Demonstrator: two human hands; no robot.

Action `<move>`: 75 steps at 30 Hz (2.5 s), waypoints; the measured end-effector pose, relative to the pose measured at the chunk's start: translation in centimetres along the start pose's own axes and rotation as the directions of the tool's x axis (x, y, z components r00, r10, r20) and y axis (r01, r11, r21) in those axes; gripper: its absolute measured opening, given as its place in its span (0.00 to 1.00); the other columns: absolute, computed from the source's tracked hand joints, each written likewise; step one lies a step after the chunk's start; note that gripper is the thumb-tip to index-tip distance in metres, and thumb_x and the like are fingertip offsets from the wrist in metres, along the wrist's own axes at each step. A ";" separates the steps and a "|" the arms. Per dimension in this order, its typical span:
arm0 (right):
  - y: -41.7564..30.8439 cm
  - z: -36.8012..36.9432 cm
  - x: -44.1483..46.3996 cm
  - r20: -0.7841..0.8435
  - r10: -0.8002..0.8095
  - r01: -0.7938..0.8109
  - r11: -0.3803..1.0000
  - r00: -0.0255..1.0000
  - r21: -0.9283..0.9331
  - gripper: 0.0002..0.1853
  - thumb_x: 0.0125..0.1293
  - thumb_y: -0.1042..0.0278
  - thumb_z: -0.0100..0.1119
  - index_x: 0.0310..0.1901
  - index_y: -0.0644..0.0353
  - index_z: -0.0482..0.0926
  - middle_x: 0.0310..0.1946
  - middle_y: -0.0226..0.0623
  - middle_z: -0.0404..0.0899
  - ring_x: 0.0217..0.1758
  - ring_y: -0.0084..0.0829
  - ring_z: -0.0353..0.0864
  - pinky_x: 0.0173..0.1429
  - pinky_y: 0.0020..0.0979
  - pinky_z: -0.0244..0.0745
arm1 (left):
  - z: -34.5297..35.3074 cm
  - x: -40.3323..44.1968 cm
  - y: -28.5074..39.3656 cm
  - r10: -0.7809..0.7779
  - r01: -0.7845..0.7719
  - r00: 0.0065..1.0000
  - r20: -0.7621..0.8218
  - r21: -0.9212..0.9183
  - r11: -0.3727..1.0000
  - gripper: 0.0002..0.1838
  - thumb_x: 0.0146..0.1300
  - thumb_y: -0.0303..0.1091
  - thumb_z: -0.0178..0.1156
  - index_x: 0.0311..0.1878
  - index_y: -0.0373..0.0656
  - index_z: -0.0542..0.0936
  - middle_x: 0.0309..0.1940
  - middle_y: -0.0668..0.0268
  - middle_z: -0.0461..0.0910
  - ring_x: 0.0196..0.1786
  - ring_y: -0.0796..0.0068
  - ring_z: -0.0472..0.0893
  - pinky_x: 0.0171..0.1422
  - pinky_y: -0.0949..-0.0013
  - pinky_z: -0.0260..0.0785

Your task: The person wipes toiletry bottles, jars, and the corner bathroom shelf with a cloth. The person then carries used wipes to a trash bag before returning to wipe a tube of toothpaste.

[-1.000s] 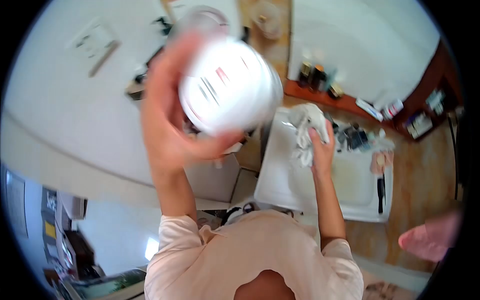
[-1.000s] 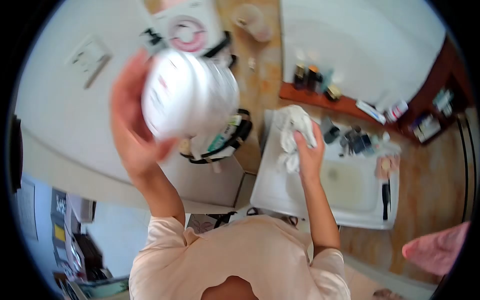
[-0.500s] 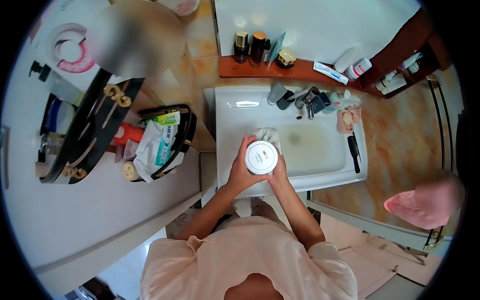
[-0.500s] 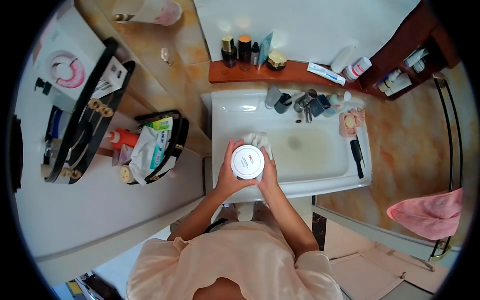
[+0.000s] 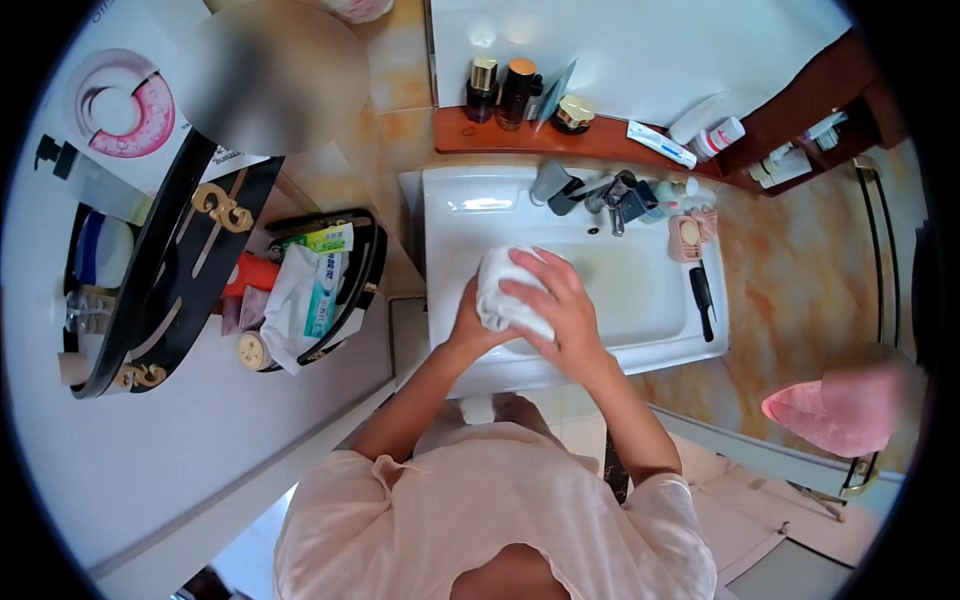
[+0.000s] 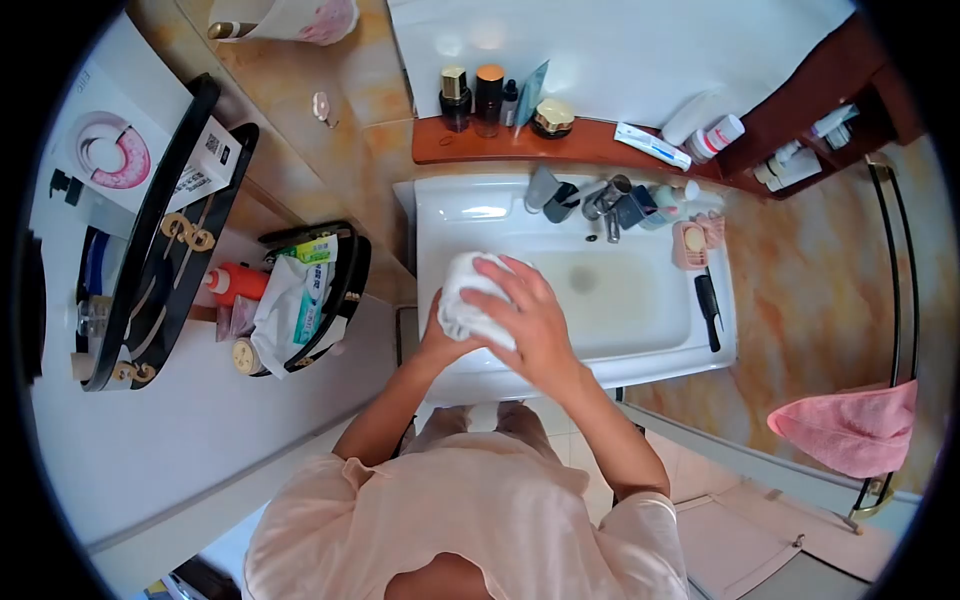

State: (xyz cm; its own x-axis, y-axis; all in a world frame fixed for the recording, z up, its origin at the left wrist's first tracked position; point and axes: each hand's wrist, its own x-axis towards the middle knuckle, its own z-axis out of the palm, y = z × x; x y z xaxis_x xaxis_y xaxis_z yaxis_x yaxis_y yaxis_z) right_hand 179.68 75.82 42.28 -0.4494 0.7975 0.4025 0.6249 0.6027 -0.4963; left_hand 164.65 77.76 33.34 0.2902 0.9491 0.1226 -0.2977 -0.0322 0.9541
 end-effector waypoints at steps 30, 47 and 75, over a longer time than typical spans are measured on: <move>2.6 2.4 2.7 -0.092 0.656 -0.096 0.245 0.749 0.965 0.22 0.72 0.59 0.49 0.60 0.65 0.67 0.54 0.37 0.73 0.56 0.28 0.71 0.62 0.30 0.65 | 0.8 1.1 5.3 0.093 -0.090 0.996 0.002 -0.207 0.974 0.53 0.41 0.29 0.75 0.70 0.41 0.55 0.64 0.62 0.64 0.67 0.68 0.64 0.71 0.65 0.55; 3.0 0.7 -1.2 -0.061 0.768 0.058 0.031 0.637 0.998 0.26 0.70 0.60 0.50 0.64 0.66 0.62 0.60 0.40 0.68 0.61 0.30 0.68 0.63 0.27 0.62 | 2.7 0.1 6.1 -0.086 0.207 0.964 0.252 -0.509 0.835 0.43 0.61 0.29 0.62 0.73 0.39 0.47 0.69 0.60 0.56 0.72 0.68 0.56 0.75 0.63 0.47; -3.6 -5.1 4.9 0.002 -0.048 0.045 0.955 0.999 0.294 0.21 0.55 0.66 0.63 0.52 0.58 0.77 0.57 0.36 0.74 0.61 0.40 0.71 0.65 0.40 0.64 | 1.6 -0.9 7.3 0.323 -0.294 0.946 0.021 0.476 0.829 0.42 0.36 0.30 0.75 0.58 0.41 0.66 0.51 0.59 0.70 0.55 0.65 0.73 0.60 0.63 0.65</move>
State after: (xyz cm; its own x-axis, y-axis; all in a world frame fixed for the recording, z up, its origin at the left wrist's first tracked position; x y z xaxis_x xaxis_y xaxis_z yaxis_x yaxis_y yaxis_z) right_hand 178.44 77.39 49.95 -0.4803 0.7677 0.4243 0.3890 0.6200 -0.6814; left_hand 163.65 76.17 40.67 0.1976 0.8810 0.4299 0.1005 -0.4544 0.8851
